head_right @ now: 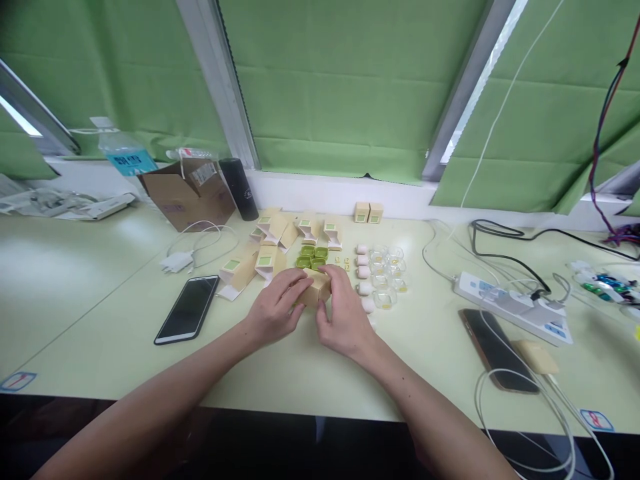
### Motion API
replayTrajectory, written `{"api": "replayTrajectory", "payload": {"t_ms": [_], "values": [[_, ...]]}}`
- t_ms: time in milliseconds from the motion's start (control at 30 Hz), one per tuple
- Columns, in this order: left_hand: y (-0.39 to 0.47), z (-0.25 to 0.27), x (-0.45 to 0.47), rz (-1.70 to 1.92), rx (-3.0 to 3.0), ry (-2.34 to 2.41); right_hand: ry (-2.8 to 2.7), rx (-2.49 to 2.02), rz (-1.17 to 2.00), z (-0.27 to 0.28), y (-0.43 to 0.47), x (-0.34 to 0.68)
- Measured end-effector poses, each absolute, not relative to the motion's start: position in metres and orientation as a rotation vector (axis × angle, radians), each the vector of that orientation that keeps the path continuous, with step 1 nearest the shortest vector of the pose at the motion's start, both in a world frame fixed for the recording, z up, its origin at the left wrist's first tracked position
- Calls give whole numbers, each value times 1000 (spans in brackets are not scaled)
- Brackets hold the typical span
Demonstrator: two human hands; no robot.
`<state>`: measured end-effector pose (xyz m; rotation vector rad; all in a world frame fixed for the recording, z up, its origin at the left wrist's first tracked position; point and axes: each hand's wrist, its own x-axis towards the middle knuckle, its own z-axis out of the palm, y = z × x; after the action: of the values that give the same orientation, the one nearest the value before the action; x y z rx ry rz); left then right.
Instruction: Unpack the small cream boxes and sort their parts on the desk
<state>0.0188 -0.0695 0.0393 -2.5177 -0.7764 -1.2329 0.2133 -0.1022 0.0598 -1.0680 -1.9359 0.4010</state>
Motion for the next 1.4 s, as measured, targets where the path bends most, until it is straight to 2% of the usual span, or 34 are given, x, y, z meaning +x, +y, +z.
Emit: {"api": "replayTrajectory", "payload": {"t_ms": [500,600,767,1067,1400], "values": [[-71,33,23,-1491,-2604,-951,-1584,-1059,328,59,-96,217],[-69,32,23,-1526,-2627,-875,-1627,-1018,184,59,-95,219],[-67,32,21,-1468,-2614,-805,-1680,-961,-48,60,-92,222],[-69,33,22,-1397,-2617,-921,-1708,-958,-159,55,-87,226],[-67,35,22,-1436,-2546,-948,-1790,-912,-130,62,-97,222]]}}
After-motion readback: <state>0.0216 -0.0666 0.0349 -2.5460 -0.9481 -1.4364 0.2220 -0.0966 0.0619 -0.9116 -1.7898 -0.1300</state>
